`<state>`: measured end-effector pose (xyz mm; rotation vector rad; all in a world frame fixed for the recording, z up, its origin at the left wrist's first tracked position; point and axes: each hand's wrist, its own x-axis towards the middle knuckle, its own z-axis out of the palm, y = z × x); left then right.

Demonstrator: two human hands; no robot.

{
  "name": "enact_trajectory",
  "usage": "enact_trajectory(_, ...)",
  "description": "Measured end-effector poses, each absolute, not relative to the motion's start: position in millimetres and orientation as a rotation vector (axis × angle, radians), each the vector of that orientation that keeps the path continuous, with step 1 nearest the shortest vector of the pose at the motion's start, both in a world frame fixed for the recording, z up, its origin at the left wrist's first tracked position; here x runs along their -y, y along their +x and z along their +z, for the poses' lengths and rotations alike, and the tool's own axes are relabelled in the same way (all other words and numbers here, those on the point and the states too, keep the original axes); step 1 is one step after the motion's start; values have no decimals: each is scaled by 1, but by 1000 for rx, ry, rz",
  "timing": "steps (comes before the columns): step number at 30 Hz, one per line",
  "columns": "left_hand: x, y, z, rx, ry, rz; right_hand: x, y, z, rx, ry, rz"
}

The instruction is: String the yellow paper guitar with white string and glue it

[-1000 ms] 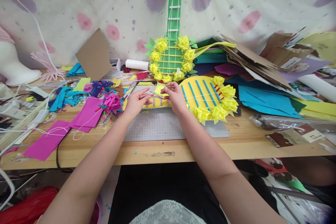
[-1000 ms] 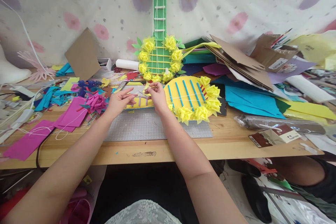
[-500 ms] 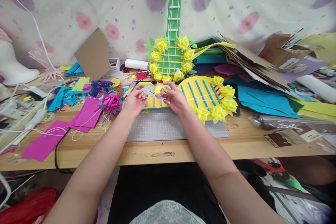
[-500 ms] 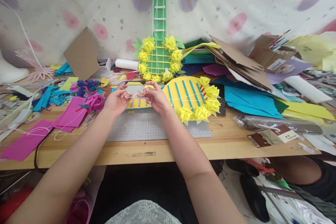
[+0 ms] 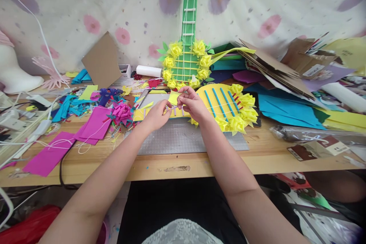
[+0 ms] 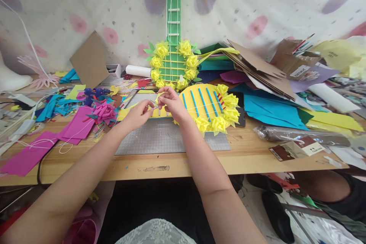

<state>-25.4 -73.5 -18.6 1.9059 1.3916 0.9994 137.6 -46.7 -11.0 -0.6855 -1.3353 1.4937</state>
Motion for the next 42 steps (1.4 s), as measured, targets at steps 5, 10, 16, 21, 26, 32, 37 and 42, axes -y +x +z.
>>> enact_trajectory(5, 66, -21, -17, -1481, 2027, 748, 45, 142, 0, 1479, -699, 1459)
enact_trajectory(10, 60, -21, -11, -1380, 1797, 701, 28, 146, 6, 1586, -710, 1527)
enact_trajectory(16, 60, -12, -13, -1410, 1759, 937, 19, 140, 9, 1808, -768, 1335)
enact_trajectory(21, 62, -9, -16, -1378, 1741, 990, 24, 136, 12, 2038, -769, 998)
enact_trajectory(26, 64, -11, -19, -1338, 1665, 1033, 27, 135, 10, 2175, -823, 822)
enact_trajectory(32, 62, -11, -24, -1352, 1686, 1060, 24, 136, 4, 2226, -842, 801)
enact_trajectory(37, 63, -15, -22, -1177, 1508, 1050, 23, 139, 10, 2013, -856, 1024)
enact_trajectory(42, 64, -11, -22, -1032, 1035, 1064, 22, 138, 12, 1870, -1034, 1172)
